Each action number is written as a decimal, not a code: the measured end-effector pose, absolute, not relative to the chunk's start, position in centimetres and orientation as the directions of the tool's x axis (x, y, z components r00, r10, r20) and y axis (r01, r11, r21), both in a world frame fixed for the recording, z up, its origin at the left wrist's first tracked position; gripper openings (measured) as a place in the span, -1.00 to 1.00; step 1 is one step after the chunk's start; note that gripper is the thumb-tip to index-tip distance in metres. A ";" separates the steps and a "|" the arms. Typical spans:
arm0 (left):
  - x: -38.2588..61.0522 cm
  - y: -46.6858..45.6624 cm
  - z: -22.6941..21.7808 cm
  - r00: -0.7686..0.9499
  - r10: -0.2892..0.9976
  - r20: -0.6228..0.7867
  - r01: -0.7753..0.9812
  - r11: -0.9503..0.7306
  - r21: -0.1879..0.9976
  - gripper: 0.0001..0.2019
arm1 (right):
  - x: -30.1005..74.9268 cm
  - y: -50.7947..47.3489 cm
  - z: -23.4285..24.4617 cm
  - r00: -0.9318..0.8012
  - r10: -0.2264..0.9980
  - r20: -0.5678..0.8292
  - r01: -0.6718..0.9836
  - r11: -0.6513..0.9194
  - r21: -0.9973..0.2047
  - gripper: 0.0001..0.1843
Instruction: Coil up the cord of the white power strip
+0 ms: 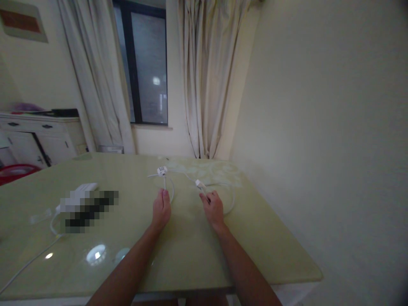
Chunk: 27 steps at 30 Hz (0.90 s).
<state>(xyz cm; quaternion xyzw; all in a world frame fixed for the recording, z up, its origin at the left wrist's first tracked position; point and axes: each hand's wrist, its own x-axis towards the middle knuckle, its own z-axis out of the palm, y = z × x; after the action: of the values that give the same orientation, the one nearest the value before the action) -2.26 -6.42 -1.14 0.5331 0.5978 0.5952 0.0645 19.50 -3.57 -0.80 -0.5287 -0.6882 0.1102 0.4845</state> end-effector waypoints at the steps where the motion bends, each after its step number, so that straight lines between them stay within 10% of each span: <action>1: -1.9 -6.5 -1.3 -0.383 0.730 0.567 0.573 -0.293 0.765 -0.69 | 18.7 -3.8 -1.0 0.054 0.842 0.537 0.565 0.418 -0.712 -0.51; 14: 1.3 -7.5 -2.1 0.210 0.810 0.547 0.580 -0.554 0.598 -0.61 | 17.3 -5.5 -0.8 -0.396 0.838 0.375 -0.207 0.316 -0.926 -0.70; 27: 1.6 -6.9 -2.0 0.180 0.884 0.431 0.345 -0.467 0.814 -0.51 | 17.4 -5.5 -0.7 -0.254 0.828 0.499 -0.018 0.512 -0.859 -0.50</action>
<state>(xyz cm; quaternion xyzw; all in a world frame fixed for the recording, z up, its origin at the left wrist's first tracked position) 1.58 -6.85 -2.00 0.7136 0.4307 0.4738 0.2843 17.36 -5.52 -0.73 -0.2953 -0.6857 0.3960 0.5346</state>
